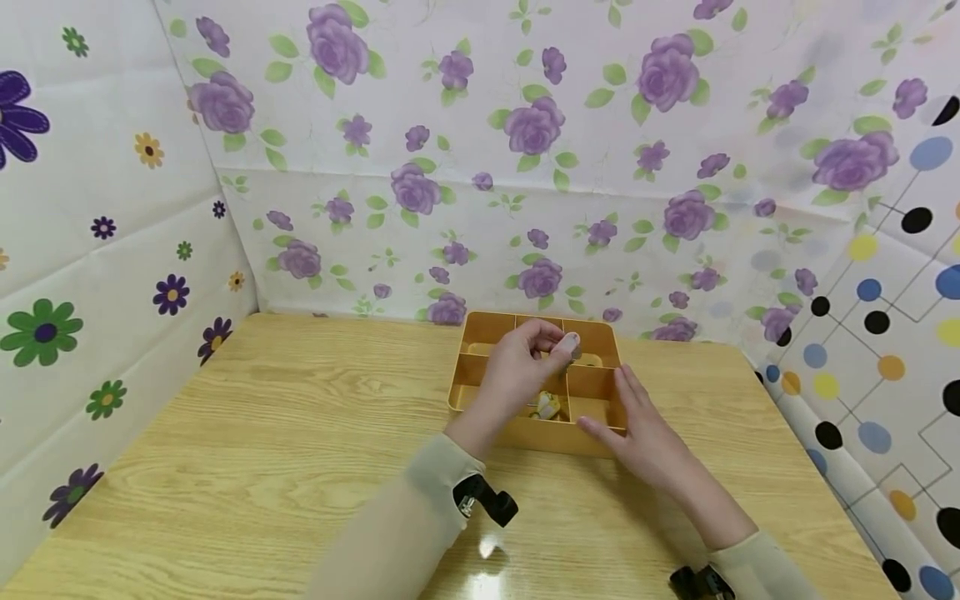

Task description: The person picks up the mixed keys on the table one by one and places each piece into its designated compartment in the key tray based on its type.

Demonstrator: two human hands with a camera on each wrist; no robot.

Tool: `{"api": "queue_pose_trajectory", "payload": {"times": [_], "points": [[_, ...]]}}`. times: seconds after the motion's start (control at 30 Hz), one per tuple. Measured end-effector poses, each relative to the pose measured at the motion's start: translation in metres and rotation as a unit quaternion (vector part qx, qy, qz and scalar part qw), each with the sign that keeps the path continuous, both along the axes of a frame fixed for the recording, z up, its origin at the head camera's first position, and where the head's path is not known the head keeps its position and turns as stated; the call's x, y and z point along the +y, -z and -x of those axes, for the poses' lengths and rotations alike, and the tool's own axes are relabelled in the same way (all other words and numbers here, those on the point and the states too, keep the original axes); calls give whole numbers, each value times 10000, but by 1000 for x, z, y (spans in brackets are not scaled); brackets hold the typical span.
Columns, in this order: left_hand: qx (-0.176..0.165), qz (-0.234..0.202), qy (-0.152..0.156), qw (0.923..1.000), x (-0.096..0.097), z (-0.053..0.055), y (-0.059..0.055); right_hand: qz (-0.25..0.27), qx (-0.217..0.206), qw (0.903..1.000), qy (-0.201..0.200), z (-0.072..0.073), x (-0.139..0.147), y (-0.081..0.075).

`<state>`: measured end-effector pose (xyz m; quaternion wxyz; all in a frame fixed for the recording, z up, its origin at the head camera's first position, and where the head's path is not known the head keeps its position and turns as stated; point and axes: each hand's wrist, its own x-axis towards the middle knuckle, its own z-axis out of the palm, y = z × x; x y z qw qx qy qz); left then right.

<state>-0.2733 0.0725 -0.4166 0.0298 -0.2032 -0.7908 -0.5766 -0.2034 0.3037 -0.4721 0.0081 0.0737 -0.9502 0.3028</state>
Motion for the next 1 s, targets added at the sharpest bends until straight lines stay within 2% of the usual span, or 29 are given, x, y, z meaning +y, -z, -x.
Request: {"api": "queue_pose_trajectory", "payload": {"times": [0.17, 0.37, 0.6, 0.8, 1.0], "points": [[28, 333, -221, 9992, 8, -1, 0, -3, 10, 10000, -12, 1, -1, 0], [374, 954, -576, 9931, 19, 0, 1, -32, 50, 10000, -7, 1, -1, -3], [439, 1505, -646, 9855, 31, -1, 9, -23, 63, 10000, -13, -1, -1, -3], [773, 2053, -841, 9720, 29, -3, 8, -38, 69, 10000, -54, -2, 0, -2], [1030, 2046, -874, 9695, 16, -4, -2, -49, 126, 9998, -118, -3, -1, -5]]}}
